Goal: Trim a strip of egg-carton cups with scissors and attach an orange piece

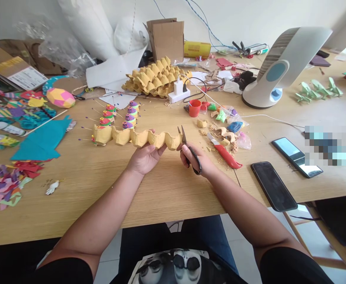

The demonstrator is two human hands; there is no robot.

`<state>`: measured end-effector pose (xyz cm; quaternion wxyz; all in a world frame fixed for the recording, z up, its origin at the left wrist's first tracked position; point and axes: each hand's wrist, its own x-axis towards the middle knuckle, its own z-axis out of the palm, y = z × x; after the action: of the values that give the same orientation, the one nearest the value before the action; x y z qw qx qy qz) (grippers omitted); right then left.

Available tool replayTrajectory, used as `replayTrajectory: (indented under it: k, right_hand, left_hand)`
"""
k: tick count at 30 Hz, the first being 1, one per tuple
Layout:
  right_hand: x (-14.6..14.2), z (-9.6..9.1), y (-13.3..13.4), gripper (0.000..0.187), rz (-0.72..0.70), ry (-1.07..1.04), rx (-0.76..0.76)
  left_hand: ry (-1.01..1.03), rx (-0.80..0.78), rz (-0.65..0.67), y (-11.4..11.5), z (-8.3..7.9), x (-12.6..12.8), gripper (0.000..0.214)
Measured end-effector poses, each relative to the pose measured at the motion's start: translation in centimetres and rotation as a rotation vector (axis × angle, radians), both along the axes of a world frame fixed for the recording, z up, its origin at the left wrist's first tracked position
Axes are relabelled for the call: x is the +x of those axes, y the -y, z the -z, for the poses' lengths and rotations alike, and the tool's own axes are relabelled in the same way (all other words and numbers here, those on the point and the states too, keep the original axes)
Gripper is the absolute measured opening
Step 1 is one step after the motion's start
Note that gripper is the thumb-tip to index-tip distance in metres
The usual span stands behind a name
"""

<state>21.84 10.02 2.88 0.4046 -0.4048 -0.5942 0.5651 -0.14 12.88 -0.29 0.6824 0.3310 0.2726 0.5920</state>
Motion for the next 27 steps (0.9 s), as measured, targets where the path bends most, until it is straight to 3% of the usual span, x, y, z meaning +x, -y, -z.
replayTrajectory:
  k: [8,15,22,27]
  right_hand:
    - [0.0,0.3,-0.3,0.053,0.068,0.006,-0.057]
    - [0.2,1.1,-0.8,0.05,0.105,-0.016,-0.101]
    - [0.1,1.6,-1.2,0.053,0.171,-0.133,-0.098]
    - [0.1,1.2,-1.3,0.058,0.168,-0.216,-0.112]
  left_hand:
    - [-0.015,-0.006,-0.005,-0.1,0.0,0.0,0.043]
    - [-0.005,0.005,-0.017,-0.1,-0.2,0.2,0.054]
    - [0.009,0.001,-0.017,-0.1,-0.2,0.6,0.063]
    - [-0.02,0.024,-0.035,0.3,0.2,1.4,0.055]
